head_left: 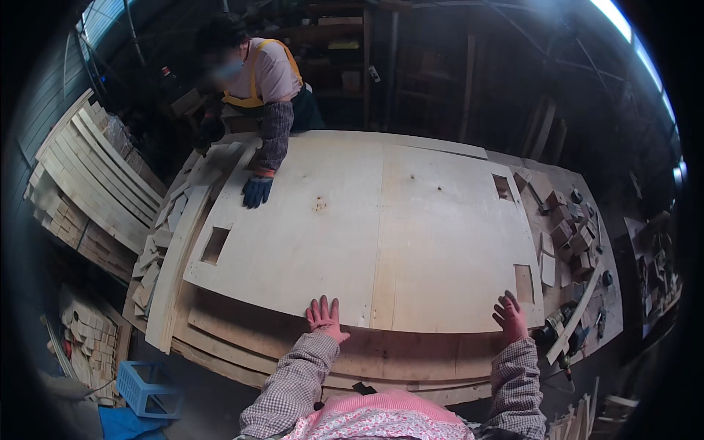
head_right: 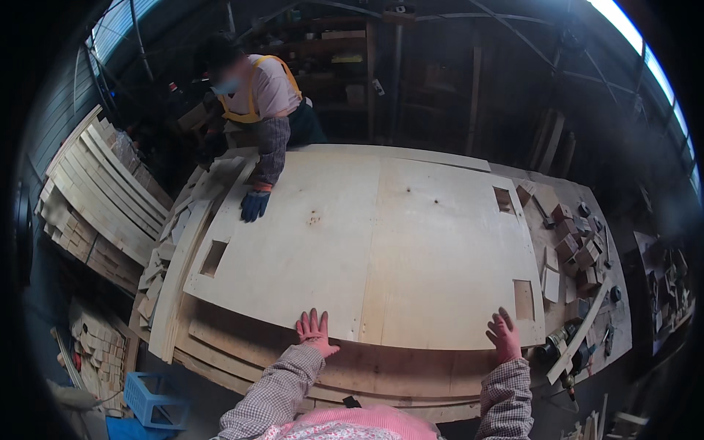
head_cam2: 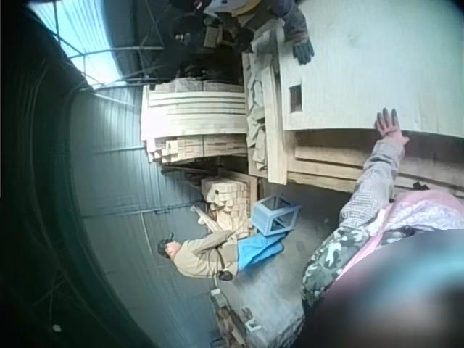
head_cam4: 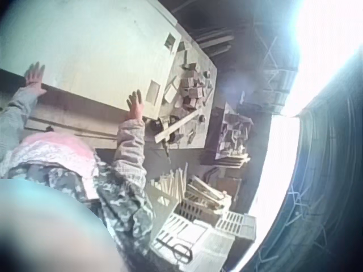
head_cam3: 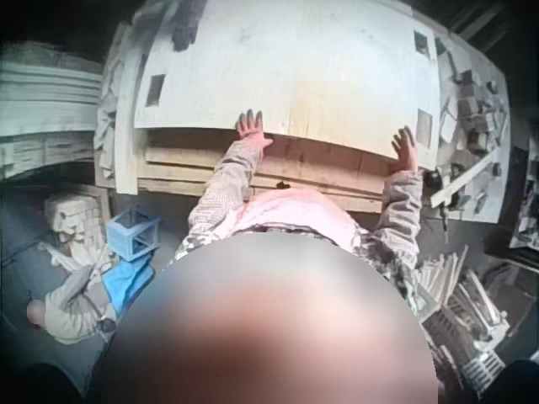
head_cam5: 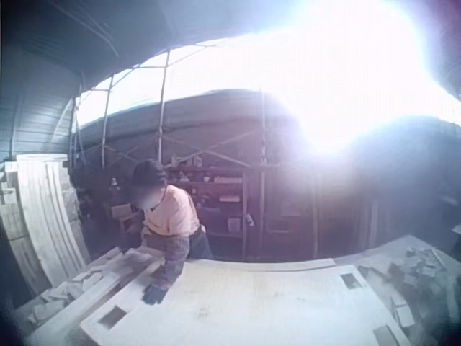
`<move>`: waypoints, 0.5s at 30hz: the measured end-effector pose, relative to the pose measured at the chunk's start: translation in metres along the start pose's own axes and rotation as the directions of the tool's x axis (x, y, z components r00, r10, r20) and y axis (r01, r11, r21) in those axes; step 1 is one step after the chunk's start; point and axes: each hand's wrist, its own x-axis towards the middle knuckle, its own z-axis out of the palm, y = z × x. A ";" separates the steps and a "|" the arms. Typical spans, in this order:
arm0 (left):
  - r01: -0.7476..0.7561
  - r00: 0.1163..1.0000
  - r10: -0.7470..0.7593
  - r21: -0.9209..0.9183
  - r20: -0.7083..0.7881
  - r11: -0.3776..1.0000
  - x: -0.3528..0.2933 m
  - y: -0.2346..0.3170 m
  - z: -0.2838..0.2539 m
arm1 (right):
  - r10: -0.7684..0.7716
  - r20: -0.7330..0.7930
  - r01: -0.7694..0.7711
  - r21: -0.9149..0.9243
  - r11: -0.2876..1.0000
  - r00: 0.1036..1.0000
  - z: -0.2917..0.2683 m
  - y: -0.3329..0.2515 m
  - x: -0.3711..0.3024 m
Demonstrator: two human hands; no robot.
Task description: The person positions a large plywood panel on a workbench and uses a pneumatic nail gun to attach wooden strips and small blocks to its surface. The person repeatedly aligns and fastens pieces while a coworker works nearby.
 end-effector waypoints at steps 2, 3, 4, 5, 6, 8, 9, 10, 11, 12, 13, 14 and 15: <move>0.001 1.000 -0.001 -0.001 -0.002 1.000 -0.001 -0.001 0.003 | -0.298 -0.118 0.320 0.297 0.899 0.947 -0.032 -0.020 -0.003; -0.004 1.000 0.004 -0.003 -0.009 1.000 -0.001 -0.002 0.004 | -0.383 -0.165 0.416 0.436 0.798 0.909 -0.049 -0.028 -0.007; -0.013 0.999 0.012 -0.008 -0.038 1.000 -0.002 -0.004 0.005 | -0.386 -0.254 0.461 0.529 0.712 0.887 -0.064 -0.034 -0.011; -0.018 1.000 0.019 0.008 -0.018 1.000 -0.002 -0.005 0.006 | -0.359 -0.410 0.544 0.574 0.613 0.838 -0.074 -0.032 -0.016; -0.029 0.999 0.030 0.020 -0.025 0.999 -0.003 -0.006 0.007 | -0.229 -0.500 0.544 0.689 0.479 0.835 -0.084 -0.029 -0.024; -0.032 0.999 0.033 0.049 -0.021 0.998 -0.005 -0.008 0.007 | -0.035 -0.603 0.576 0.740 0.347 0.797 -0.093 -0.015 -0.034; -0.040 0.998 0.041 0.033 -0.042 0.999 -0.007 -0.009 0.008 | 0.051 -0.638 0.593 0.740 0.317 0.768 -0.094 -0.005 -0.039; -0.040 0.998 0.041 0.026 -0.048 0.999 -0.008 -0.010 0.008 | 0.147 -0.645 0.594 0.755 0.278 0.750 -0.093 0.006 -0.044; -0.045 0.997 0.046 0.017 -0.057 0.999 -0.010 -0.010 0.009 | 0.121 -0.627 0.583 0.768 0.265 0.770 -0.091 0.015 -0.048; -0.053 0.996 0.054 0.010 -0.065 0.999 -0.012 -0.011 0.010 | 0.142 -0.626 0.580 0.770 0.266 0.767 -0.089 0.024 -0.055; -0.054 0.997 0.054 0.004 -0.056 0.999 -0.014 -0.011 0.010 | 0.185 -0.638 0.586 0.764 0.269 0.747 -0.086 0.031 -0.059; -0.058 0.997 0.058 0.003 -0.059 0.998 -0.015 -0.012 0.010 | 0.184 -0.620 0.568 0.778 0.268 0.763 -0.083 0.036 -0.061; -0.056 0.996 0.057 0.023 -0.072 0.998 -0.016 -0.012 0.010 | 0.193 -0.614 0.562 0.784 0.264 0.765 -0.079 0.039 -0.061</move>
